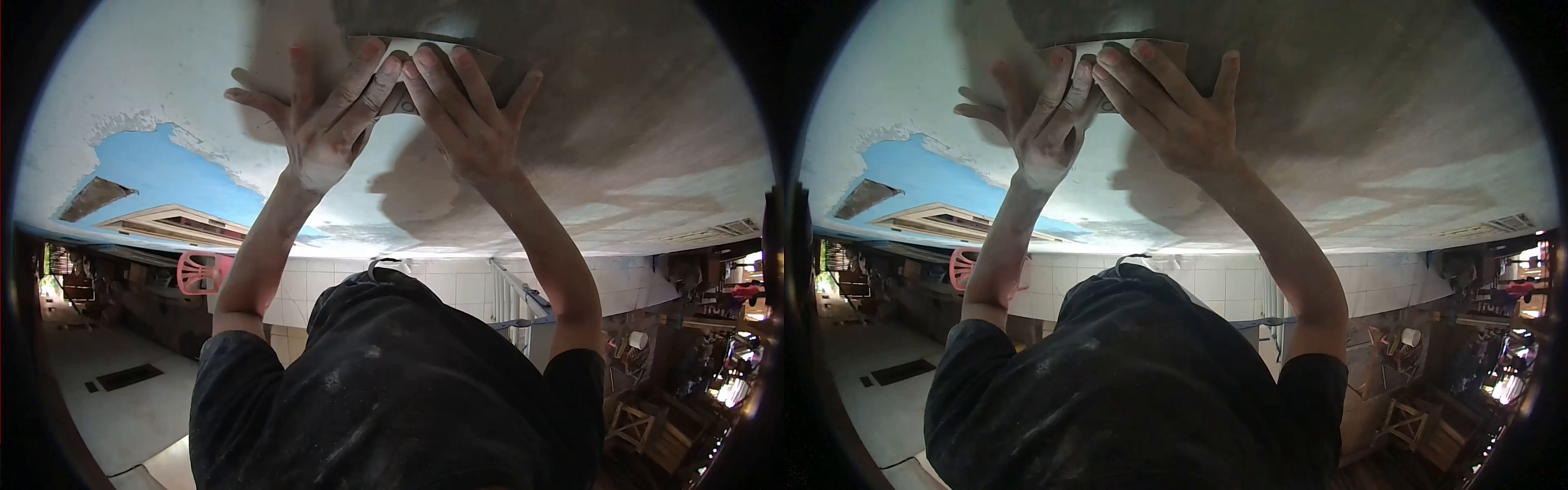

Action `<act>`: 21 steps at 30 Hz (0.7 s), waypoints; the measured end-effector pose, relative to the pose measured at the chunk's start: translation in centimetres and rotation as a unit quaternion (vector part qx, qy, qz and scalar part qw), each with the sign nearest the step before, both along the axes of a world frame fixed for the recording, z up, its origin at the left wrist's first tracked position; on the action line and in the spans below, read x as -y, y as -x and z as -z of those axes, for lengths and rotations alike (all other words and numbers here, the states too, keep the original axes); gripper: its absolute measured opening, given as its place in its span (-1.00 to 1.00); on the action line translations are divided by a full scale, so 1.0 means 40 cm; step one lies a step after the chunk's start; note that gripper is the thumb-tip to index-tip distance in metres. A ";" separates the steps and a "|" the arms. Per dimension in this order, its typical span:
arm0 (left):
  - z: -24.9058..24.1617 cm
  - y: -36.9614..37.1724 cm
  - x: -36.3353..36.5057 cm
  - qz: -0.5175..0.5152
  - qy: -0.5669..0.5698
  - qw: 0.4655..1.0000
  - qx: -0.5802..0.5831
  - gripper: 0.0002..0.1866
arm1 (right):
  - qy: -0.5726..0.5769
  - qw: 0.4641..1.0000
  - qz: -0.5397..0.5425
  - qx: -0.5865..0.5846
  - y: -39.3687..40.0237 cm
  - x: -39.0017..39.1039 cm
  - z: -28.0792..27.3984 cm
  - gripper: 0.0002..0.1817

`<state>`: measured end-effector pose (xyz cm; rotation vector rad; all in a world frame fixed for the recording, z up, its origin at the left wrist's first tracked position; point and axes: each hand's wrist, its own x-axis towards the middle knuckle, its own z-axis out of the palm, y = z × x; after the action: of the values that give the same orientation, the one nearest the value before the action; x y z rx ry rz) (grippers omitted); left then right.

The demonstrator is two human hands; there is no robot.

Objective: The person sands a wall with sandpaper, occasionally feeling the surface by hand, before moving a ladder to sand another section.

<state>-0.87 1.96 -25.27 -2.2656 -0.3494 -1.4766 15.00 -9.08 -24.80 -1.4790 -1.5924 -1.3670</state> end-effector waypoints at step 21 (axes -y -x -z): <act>0.138 0.013 0.001 0.000 0.053 0.997 -0.051 -0.63 | 0.048 0.998 -0.007 0.041 -0.022 0.017 0.142 -0.62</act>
<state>-1.41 1.90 -30.77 -2.4130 -0.4070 -1.3660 15.89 -9.76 -30.48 -1.4802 -1.7390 -1.3763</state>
